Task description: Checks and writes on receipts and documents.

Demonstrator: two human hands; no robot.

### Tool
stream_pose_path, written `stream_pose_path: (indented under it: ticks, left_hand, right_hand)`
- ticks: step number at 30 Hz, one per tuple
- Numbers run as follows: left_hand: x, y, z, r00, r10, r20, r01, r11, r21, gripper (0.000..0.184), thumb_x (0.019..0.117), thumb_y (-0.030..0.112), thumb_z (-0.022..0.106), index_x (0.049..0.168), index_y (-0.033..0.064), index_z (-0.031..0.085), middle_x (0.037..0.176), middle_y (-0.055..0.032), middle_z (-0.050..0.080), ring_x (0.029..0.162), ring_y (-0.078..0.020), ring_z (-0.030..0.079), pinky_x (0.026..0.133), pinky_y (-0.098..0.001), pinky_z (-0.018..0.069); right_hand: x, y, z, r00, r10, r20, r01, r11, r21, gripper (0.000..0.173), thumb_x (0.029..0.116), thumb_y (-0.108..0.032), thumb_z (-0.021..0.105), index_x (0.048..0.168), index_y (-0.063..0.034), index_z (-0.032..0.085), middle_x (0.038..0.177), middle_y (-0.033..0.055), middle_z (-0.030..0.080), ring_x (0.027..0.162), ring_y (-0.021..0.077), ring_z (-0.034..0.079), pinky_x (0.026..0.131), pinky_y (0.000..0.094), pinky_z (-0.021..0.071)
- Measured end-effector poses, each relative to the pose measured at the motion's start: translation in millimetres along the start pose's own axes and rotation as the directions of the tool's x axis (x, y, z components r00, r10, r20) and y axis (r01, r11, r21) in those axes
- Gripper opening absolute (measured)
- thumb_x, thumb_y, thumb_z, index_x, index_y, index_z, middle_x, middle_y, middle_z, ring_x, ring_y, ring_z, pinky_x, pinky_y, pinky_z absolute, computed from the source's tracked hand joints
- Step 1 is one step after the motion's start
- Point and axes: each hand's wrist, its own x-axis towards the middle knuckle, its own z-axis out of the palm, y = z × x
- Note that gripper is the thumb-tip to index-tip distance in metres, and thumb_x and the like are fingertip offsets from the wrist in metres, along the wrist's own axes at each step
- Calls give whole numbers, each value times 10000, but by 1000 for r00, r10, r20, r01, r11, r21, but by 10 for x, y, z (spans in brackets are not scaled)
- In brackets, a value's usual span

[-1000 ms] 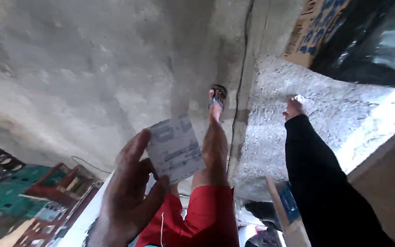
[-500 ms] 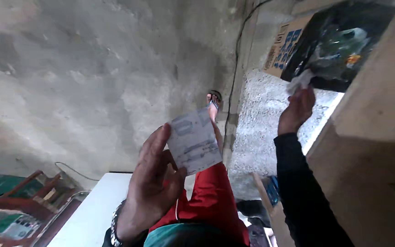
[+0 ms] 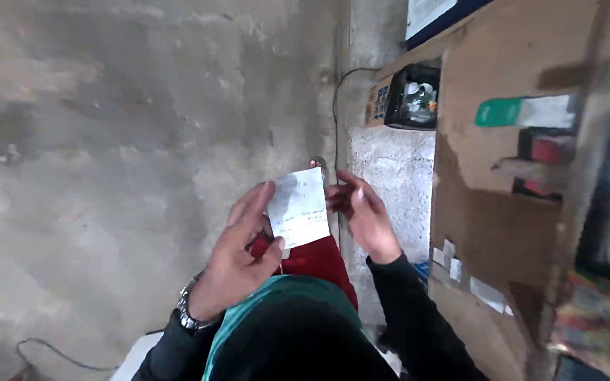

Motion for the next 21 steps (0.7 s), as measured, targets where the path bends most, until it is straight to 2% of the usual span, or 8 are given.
stream_pose_path:
  ticks: [2,4,5,8,13,17,19,21]
  left_hand:
    - [-217,203,-175,995,59,84,-63,997,47,903,868,26,719,1626,279,297,1610,-67,352,962,-215,691,751,-397,648]
    - [-422,423,-277,979,118,167,-130,990,62,911,870,23,726,1626,292,295,1607,-73,351,955,-217,690,765,-407,646]
    - [-519,536,-300,969,140,204,-155,986,58,919,873,30,733,1627,310,289,1606,-76,348,965,-226,689,774,-411,643]
    - [-769,882,-263,939,197,282,-217,975,41,898,887,85,760,1620,332,303,1596,-85,365,959,-245,686,774,-413,641]
    - [-1115,1274,-20,866,300,401,-334,943,16,888,886,102,773,1619,306,313,1562,-100,402,927,-223,694,770,-385,644]
    - [-1363,1447,314,786,306,537,-348,937,-24,897,884,106,779,1625,281,304,1564,-124,401,936,-266,705,772,-413,655]
    - [-1510,1484,526,740,315,595,-358,933,-50,886,877,93,775,1620,249,320,1563,-143,399,909,-263,707,754,-406,656]
    - [-1695,1498,777,695,305,650,-346,936,-69,878,864,85,764,1615,235,333,1571,-133,395,921,-240,710,761,-379,654]
  right_hand:
    - [-426,-210,479,990,-135,49,132,989,69,619,1022,-378,621,1561,-158,409,1182,147,692,953,247,696,846,441,603]
    - [-840,-434,818,975,-222,30,221,975,18,680,983,-175,669,1591,-153,366,1164,155,671,959,240,672,849,426,595]
    - [-1035,-542,937,969,-248,8,248,968,-22,713,961,-125,678,1597,-156,357,1155,151,672,950,236,670,833,411,597]
    - [-1559,-803,1117,943,-331,-27,327,941,-87,737,952,-70,682,1602,-154,346,1148,168,675,956,263,688,840,428,614]
    - [-2356,-1013,1225,874,-461,-152,425,878,-218,741,943,-70,700,1597,-159,364,1077,122,694,891,219,691,778,384,622]
    - [-3021,-924,1237,783,-564,-264,529,826,-196,764,931,-32,701,1602,-113,346,1050,148,690,854,213,677,749,362,608]
    - [-3363,-805,1208,727,-611,-315,572,791,-215,762,938,-50,691,1606,-94,328,1029,139,688,812,188,654,706,334,585]
    - [-3751,-653,1188,658,-639,-397,600,765,-236,745,934,-52,706,1590,-79,354,1033,134,693,831,193,672,729,343,605]
